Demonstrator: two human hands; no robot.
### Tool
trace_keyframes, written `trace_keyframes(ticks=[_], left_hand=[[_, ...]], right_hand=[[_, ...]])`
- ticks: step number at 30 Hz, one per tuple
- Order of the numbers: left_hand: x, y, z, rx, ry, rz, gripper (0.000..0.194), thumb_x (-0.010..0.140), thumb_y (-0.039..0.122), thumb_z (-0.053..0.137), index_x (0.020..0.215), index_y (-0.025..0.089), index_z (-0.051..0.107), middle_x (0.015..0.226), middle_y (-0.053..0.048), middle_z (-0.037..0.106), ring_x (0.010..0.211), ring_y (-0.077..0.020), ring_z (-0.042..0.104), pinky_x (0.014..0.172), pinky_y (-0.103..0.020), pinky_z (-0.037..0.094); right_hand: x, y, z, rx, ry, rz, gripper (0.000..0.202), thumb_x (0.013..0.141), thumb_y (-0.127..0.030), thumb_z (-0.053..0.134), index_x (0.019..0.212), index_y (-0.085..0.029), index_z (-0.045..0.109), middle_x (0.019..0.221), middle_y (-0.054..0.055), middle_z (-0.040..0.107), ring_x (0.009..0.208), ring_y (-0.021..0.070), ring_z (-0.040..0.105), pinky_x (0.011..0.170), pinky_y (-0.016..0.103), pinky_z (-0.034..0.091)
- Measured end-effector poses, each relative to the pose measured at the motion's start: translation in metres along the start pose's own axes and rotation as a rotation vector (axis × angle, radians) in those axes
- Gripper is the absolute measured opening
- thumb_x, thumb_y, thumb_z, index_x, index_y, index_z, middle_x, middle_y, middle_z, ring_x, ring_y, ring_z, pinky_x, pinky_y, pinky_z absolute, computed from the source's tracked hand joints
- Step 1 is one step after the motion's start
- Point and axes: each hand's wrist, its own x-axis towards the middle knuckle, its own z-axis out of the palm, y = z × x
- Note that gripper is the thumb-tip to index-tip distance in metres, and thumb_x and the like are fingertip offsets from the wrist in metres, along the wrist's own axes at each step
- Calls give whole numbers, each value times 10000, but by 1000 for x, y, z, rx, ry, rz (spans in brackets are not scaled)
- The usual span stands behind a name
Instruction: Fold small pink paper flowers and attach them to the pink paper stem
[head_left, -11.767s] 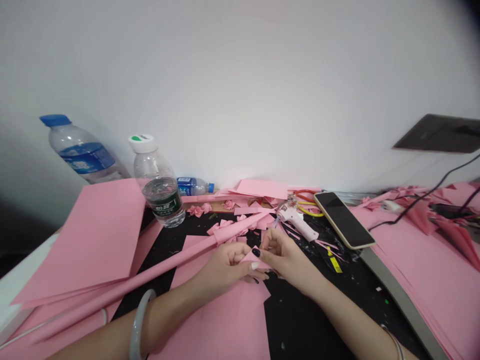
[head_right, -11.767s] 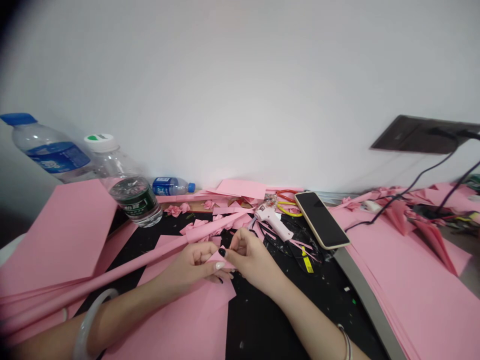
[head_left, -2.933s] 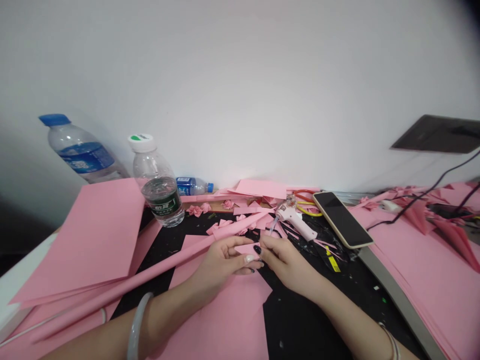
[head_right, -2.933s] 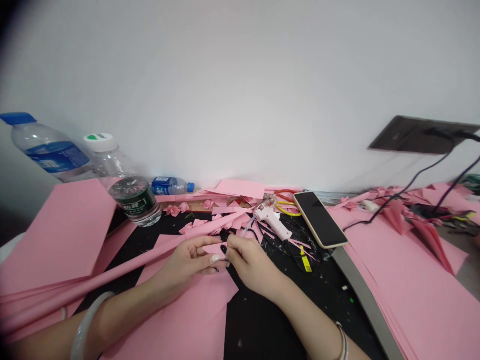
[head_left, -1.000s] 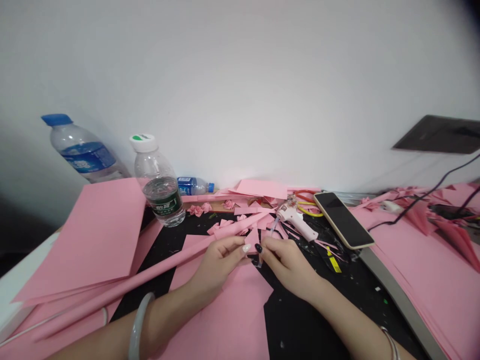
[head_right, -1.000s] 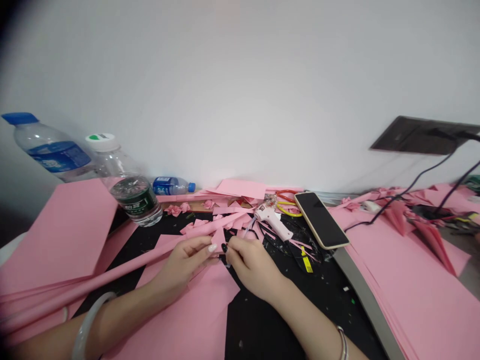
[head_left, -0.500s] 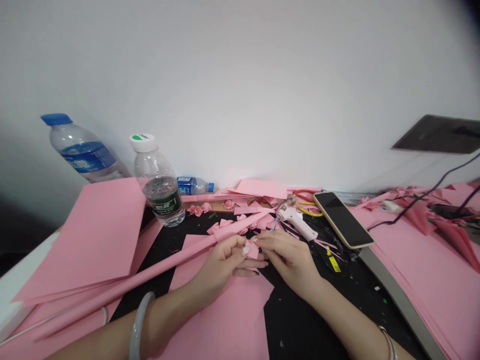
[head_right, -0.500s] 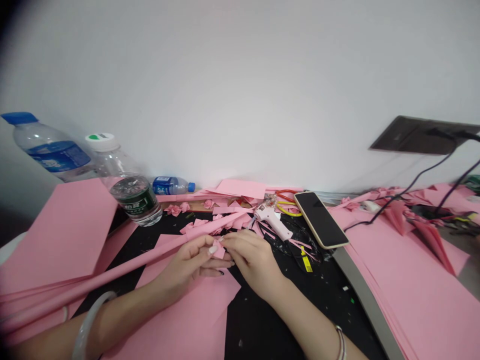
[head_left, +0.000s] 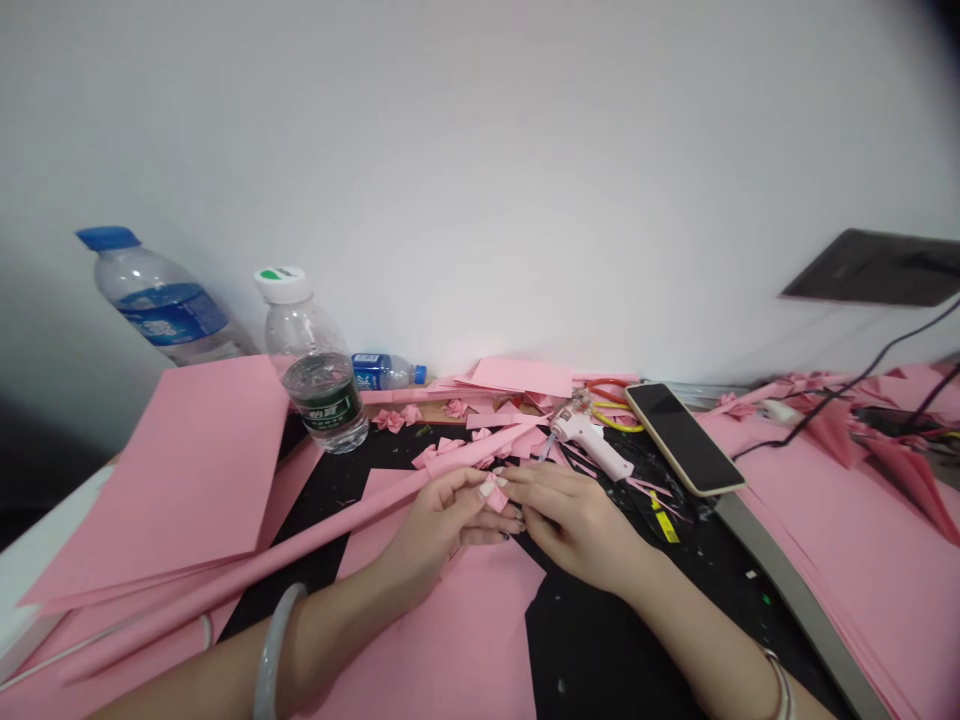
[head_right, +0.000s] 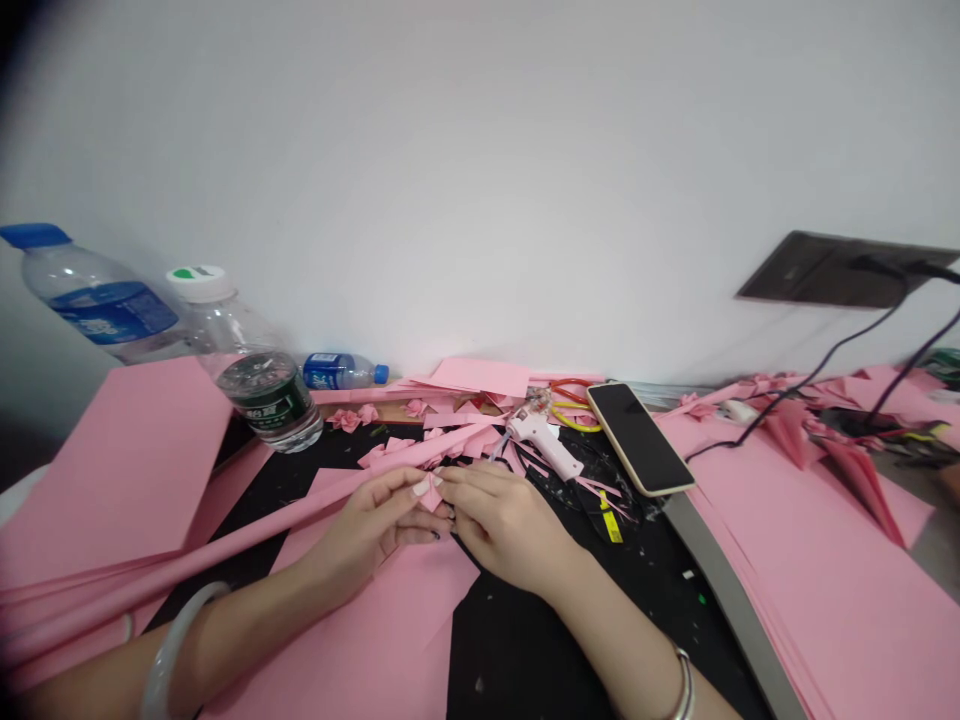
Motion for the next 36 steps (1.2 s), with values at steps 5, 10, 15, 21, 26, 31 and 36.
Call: trace_keyframes(ticks=[5, 10, 15, 21, 26, 31, 36], left_hand=[[0, 0, 1, 41, -5, 6, 268, 722, 319, 774, 882, 155, 634, 786, -38, 726, 750, -186, 712, 722, -306, 542], [-1, -1, -1, 72, -21, 9, 245, 743, 300, 756, 893, 157, 625, 840, -53, 735, 789, -192, 713, 769, -328, 539], [-3, 2, 3, 156, -54, -30, 265, 714, 347, 760, 794, 154, 598, 797, -65, 736, 765, -222, 719, 783, -377, 538], [-6, 4, 7, 268, -133, -96, 180, 735, 295, 724, 715, 154, 614, 761, -67, 748, 755, -215, 717, 738, -345, 545], [-7, 5, 7, 251, -173, -104, 151, 758, 280, 694, 717, 165, 606, 724, -30, 744, 726, -195, 715, 711, -315, 547], [-7, 5, 8, 274, -171, -112, 208, 721, 299, 734, 686, 166, 578, 693, -34, 730, 703, -193, 712, 701, -327, 557], [-7, 2, 6, 289, -185, -93, 241, 748, 311, 707, 654, 175, 531, 703, -49, 737, 706, -196, 718, 676, -321, 555]], right_hand=[[0, -1, -1, 11, -4, -1, 318, 852, -42, 479, 1109, -148, 632, 1126, 130, 696, 1066, 212, 648, 939, 374, 521], [2, -4, -4, 55, -1, 29, 325, 845, -45, 468, 1109, -167, 613, 1146, 127, 682, 1084, 217, 631, 931, 373, 509], [4, -8, -6, 93, 39, 231, 122, 854, -114, 473, 919, -185, 548, 822, 56, 627, 725, 179, 588, 645, 292, 496], [7, -10, -2, 178, -164, 299, 273, 914, -108, 415, 659, -201, 381, 629, -38, 438, 566, 113, 415, 532, 228, 327], [7, -14, 4, 285, -142, 371, 332, 911, -108, 397, 604, -202, 309, 549, -62, 360, 498, 90, 347, 485, 218, 261], [6, -17, 8, 271, -133, 405, 326, 899, -115, 404, 595, -202, 325, 534, -60, 374, 488, 92, 357, 478, 223, 254], [6, -15, 9, 266, -133, 354, 331, 919, -127, 392, 605, -201, 317, 564, -61, 363, 509, 94, 362, 496, 221, 264]])
